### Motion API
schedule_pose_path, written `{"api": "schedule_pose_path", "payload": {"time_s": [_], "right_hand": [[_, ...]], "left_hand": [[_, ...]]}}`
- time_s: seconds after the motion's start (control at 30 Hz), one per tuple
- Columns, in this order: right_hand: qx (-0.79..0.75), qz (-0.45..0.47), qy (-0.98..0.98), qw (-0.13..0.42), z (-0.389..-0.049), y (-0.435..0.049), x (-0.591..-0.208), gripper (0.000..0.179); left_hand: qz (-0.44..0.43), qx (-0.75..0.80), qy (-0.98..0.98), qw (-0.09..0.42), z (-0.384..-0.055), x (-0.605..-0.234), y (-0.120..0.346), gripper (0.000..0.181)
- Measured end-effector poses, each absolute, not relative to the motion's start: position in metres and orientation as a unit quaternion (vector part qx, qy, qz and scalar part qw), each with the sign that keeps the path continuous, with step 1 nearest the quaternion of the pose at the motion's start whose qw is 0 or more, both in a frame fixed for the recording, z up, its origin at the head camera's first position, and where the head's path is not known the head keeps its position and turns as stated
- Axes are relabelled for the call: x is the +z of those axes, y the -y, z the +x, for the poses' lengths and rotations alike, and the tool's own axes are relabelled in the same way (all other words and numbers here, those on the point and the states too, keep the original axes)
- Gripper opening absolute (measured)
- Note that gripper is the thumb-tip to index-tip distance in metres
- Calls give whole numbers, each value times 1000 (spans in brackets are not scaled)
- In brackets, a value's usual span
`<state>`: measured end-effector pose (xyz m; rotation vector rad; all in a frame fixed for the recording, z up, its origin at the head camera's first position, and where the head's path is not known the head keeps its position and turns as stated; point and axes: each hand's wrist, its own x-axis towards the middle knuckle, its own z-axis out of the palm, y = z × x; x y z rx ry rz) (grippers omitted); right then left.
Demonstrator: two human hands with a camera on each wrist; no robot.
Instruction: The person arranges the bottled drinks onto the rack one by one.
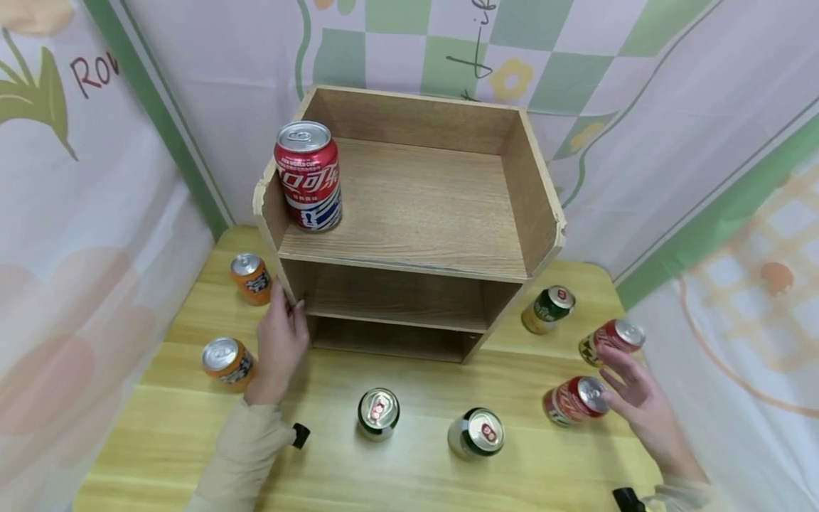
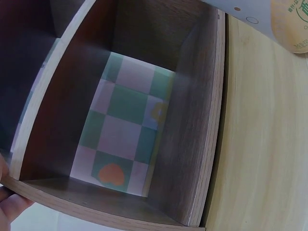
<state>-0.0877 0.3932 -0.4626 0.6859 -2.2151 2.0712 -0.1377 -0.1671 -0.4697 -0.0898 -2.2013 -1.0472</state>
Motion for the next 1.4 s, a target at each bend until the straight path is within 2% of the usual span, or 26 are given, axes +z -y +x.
{"api": "schedule_pose_path", "payload": {"time_s": [0.47,0.7,1.4], "right_hand": [[672,173,719,24,-72,-390,-506,68],[678,108,726,42,-65,-386,-523,69],[682,60,727,56,-63,-380,-535,67]], "left_hand": [[-39,-403,843,353,-138,-470,166,49],[-41,-402,842,357,-138,-472,166,50],[-37,-401,842,359,-139,-472,166,50]]}}
